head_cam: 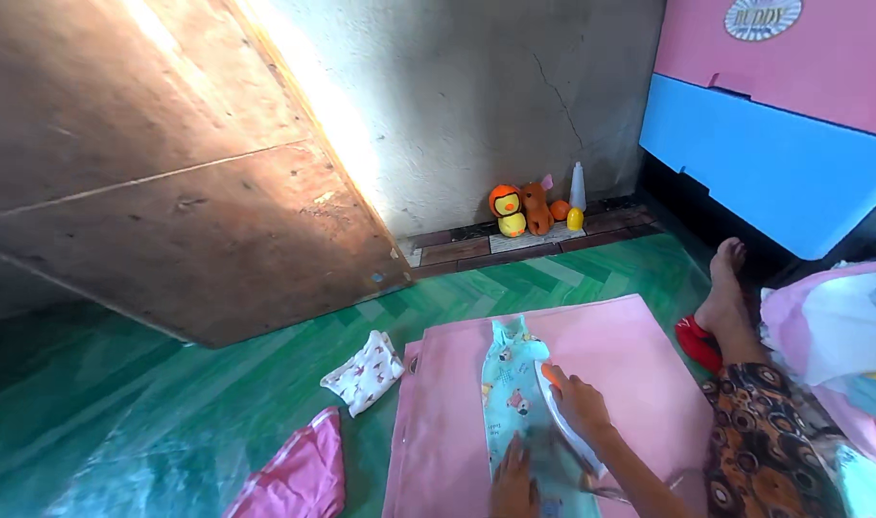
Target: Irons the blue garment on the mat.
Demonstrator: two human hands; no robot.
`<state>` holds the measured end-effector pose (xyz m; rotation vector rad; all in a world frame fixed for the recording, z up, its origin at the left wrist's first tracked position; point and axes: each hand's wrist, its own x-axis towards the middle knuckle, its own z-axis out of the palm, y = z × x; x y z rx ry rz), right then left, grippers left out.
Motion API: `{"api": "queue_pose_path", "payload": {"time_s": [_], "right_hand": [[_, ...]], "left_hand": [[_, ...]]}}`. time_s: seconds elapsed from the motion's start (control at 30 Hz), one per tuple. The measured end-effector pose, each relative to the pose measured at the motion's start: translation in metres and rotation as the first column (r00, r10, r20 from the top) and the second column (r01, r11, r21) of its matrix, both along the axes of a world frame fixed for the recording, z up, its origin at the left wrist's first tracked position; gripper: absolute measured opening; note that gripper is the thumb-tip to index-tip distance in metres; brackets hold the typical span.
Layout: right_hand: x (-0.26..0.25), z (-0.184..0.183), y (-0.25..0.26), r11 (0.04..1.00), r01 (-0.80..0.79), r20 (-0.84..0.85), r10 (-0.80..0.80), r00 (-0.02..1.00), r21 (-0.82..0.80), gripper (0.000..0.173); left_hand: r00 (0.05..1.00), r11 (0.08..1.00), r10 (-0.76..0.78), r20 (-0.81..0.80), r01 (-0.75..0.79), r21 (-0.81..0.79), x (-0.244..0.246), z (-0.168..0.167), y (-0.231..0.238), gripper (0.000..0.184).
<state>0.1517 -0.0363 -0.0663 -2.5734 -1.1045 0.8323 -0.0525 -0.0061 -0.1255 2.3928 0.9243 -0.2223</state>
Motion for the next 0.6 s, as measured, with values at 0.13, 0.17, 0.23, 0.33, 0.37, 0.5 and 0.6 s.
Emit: {"api": "queue_pose_path", "payload": {"time_s": [0.13,0.17,0.23,0.33,0.37,0.5,0.6], "right_hand": [[0.005,-0.001,0.005,0.999,-0.047,-0.027,0.046,0.999,-0.010,0.051],[0.003,-0.002,0.001,0.998,-0.064,-0.025,0.064,0.998,-0.010,0.051],[-0.005,-0.007,-0.008,0.997,-0.080,-0.005,0.080,0.997,-0.004,0.050],[-0.010,-0.011,-0.007,0.998,-0.056,0.038,0.056,0.998,-0.007,0.049],[-0.009,-0.011,-0.002,0.999,-0.046,0.041,0.046,0.998,-0.008,0.049],[-0.006,-0.007,0.030,1.000,-0.024,0.060,0.024,0.998,-0.008,0.049],[-0.003,-0.003,0.052,1.000,-0.011,0.074,0.011,0.997,-0.010,0.049]], "left_hand": [[0.951,0.972,0.235,0.203,-0.228,-0.053,-0.025,0.002,0.038,0.040],[0.925,0.953,0.302,0.229,-0.287,-0.096,-0.033,0.002,0.049,0.039],[0.878,0.910,0.411,0.245,-0.379,-0.168,-0.049,-0.003,0.066,0.036],[0.813,0.829,0.540,0.218,-0.468,-0.307,-0.063,-0.010,0.080,0.027],[0.794,0.794,0.574,0.198,-0.482,-0.369,-0.063,-0.009,0.083,0.027],[0.776,0.710,0.617,0.126,-0.481,-0.513,-0.053,-0.013,0.081,0.032],[0.805,0.695,0.587,0.084,-0.448,-0.562,-0.048,-0.014,0.079,0.036]]}}
